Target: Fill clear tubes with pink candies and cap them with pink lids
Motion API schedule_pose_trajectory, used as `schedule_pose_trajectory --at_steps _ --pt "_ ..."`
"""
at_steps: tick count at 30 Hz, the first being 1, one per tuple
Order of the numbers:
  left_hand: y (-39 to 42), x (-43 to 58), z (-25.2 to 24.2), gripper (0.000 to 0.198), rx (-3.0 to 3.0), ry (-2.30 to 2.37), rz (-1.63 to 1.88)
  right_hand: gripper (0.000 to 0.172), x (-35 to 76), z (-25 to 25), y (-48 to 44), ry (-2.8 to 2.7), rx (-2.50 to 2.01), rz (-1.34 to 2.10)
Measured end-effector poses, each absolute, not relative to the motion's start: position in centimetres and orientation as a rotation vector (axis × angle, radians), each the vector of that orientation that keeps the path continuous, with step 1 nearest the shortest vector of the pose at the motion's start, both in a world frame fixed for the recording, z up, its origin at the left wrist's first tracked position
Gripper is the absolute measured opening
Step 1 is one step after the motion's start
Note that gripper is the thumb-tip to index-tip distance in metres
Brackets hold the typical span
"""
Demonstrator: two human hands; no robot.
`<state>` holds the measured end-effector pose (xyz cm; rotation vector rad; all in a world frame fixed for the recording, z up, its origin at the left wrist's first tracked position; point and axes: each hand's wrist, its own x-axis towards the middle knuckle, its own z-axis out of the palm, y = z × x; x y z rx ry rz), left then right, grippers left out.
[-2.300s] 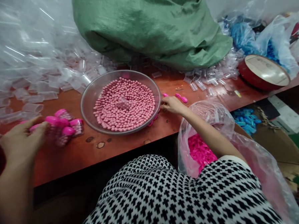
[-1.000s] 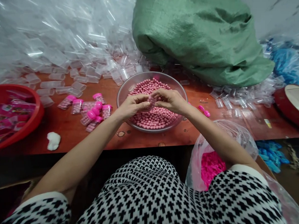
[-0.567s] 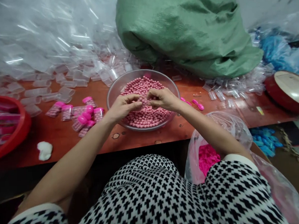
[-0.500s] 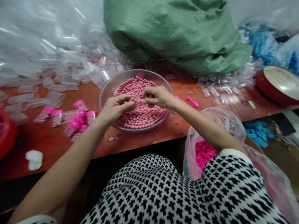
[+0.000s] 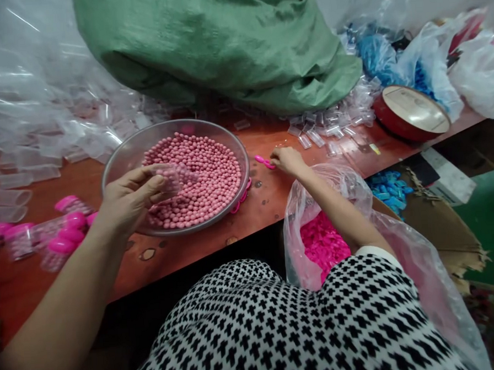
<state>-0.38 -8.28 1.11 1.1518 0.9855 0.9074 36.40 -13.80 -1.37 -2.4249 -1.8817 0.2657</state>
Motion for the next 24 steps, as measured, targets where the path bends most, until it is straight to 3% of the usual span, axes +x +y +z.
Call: schedule_pose_trajectory --at_steps 8,15,18,24 --pt "-8.3 -0.5 0.7 0.047 1.174 0.983 0.917 0.032 35.5 -3.0 -13.7 -1.883 -2.501 0.173" --pt "-9.7 0.3 2.4 0.043 1.366 0.801 0.907 0.022 33.9 2.6 -15.4 -1.951 -1.773 -0.004" --pt "-10.6 1.9 3.5 0.042 1.433 0.679 0.891 0.020 30.4 5.4 -15.4 -2.025 -1.526 0.172" --pt "-10.4 2.3 2.1 0.037 1.435 0.626 0.930 0.044 24.2 5.5 -13.6 -1.831 -1.161 0.625"
